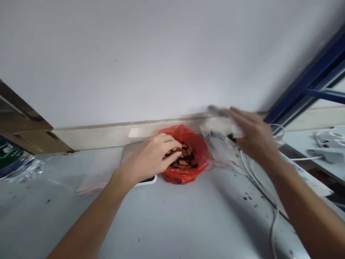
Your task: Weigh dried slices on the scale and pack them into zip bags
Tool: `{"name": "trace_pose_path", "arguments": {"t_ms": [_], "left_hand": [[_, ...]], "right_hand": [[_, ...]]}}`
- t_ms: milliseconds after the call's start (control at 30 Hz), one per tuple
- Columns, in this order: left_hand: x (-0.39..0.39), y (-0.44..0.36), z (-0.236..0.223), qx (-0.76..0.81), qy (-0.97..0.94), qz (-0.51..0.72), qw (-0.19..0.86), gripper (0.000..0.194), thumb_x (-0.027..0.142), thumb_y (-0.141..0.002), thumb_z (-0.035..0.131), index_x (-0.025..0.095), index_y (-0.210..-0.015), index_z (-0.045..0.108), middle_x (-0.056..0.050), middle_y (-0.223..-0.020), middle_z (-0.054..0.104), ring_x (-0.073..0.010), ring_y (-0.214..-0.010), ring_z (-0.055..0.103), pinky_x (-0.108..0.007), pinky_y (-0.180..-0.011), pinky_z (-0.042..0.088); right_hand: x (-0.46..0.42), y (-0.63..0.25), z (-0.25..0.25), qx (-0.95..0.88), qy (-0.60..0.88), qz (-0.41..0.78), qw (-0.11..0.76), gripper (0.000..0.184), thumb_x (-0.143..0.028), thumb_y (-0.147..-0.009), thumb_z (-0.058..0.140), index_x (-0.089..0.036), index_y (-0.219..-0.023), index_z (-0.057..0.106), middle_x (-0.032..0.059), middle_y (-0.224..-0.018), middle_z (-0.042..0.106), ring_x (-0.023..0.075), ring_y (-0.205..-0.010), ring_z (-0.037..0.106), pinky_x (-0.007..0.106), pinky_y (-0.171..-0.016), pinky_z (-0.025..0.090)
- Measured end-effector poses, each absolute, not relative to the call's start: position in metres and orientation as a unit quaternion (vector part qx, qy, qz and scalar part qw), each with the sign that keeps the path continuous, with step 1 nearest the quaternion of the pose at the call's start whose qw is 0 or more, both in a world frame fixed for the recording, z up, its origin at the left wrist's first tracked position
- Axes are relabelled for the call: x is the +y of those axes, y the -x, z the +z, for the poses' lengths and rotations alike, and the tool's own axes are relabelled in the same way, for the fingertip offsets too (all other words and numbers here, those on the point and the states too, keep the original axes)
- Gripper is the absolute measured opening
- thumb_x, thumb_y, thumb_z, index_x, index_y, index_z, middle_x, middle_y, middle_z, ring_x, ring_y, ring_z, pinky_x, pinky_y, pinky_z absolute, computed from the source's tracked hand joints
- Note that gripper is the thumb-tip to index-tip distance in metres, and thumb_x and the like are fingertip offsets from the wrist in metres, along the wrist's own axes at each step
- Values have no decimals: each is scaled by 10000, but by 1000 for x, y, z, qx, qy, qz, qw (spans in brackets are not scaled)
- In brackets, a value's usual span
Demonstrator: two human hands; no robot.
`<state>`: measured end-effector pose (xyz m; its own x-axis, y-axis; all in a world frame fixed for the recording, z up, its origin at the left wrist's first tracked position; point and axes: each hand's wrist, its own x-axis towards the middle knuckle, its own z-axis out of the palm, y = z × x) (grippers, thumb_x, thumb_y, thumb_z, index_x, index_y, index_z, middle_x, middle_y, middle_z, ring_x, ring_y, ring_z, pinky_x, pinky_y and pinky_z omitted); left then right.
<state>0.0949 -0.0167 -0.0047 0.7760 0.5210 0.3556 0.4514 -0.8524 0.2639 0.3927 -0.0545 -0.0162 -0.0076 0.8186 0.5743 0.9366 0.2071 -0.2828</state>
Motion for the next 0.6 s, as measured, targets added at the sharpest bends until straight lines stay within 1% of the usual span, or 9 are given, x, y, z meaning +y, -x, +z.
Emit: {"name": "trace_pose_path", "arguments": {"t_ms": [33, 100, 167, 233, 333, 400, 433, 500, 600], "left_hand": [[-16, -98, -10, 259, -942, 194, 86, 210, 238, -1023, 543, 188, -1047, 745, -74, -1068, 764, -234, -1017, 683, -358, -902, 553], [-16, -100, -16, 257, -945, 181, 90, 218, 242, -1024, 545, 187, -1066, 752, -84, -1093, 759, -245, -1076, 663, -371, -944, 550], [-15, -97, -17, 256, -945, 181, 97, 230, 249, -1030, 533, 197, -1062, 755, -82, -1102, 756, -243, -1104, 649, -372, -968, 546], [-15, -90, -14, 258, -942, 185, 107, 225, 261, -1028, 539, 203, -1063, 754, -80, -1112, 755, -242, -1120, 642, -372, -991, 536], [-14, -75, -7, 277, -933, 192, 124, 228, 298, -1025, 541, 208, -1058, 747, -75, -1085, 753, -246, -1107, 647, -366, -965, 534], [-14, -64, -3, 300, -925, 190, 136, 253, 321, -1026, 516, 209, -1031, 743, -71, -1057, 750, -242, -1042, 665, -361, -910, 538], [-14, -59, -1, 311, -921, 186, 141, 263, 322, -1024, 502, 209, -1019, 740, -69, -1056, 749, -238, -1011, 671, -360, -888, 537], [-17, -48, 1, 333, -915, 172, 149, 271, 316, -1010, 485, 211, -1014, 735, -66, -1063, 745, -231, -970, 675, -356, -863, 532], [-22, -35, 3, 360, -908, 147, 157, 280, 302, -1000, 464, 214, -1022, 729, -53, -1060, 740, -228, -972, 670, -351, -877, 521]], "right_hand": [[-56, -400, -33, -739, 613, -72, 271, 584, -240, -891, 549, -239, -1471, 621, 154, -1546, 565, 360, -1445, 507, 552, -1198, 395], [-58, -411, -63, -774, 603, -32, 192, 674, -414, -903, 581, -246, -1553, 517, 149, -1640, 443, 403, -1515, 395, 643, -1172, 391], [-60, -415, -79, -775, 609, -19, 166, 747, -554, -927, 553, -286, -1611, 417, 134, -1689, 354, 404, -1549, 321, 662, -1170, 377], [-61, -411, -75, -766, 615, -29, 185, 739, -614, -932, 539, -321, -1602, 429, 119, -1688, 364, 406, -1551, 315, 666, -1175, 365], [-63, -389, -42, -753, 597, -63, 270, 572, -565, -951, 545, -266, -1429, 640, 153, -1556, 556, 414, -1468, 463, 631, -1145, 424], [-61, -364, -19, -760, 567, -52, 315, 388, -443, -985, 508, -229, -1187, 761, 159, -1282, 741, 357, -1182, 695, 527, -1007, 551], [-59, -350, -10, -777, 551, -19, 303, 339, -375, -991, 486, -233, -1095, 776, 133, -1107, 791, 310, -993, 747, 469, -896, 590], [-52, -323, -3, -819, 535, 61, 198, 264, -329, -955, 535, -229, -1016, 772, 89, -920, 796, 256, -780, 734, 392, -734, 581], [-36, -290, -12, -806, 576, 134, -17, 256, -298, -839, 672, -221, -1069, 756, 80, -920, 781, 240, -740, 713, 332, -632, 533]]}}
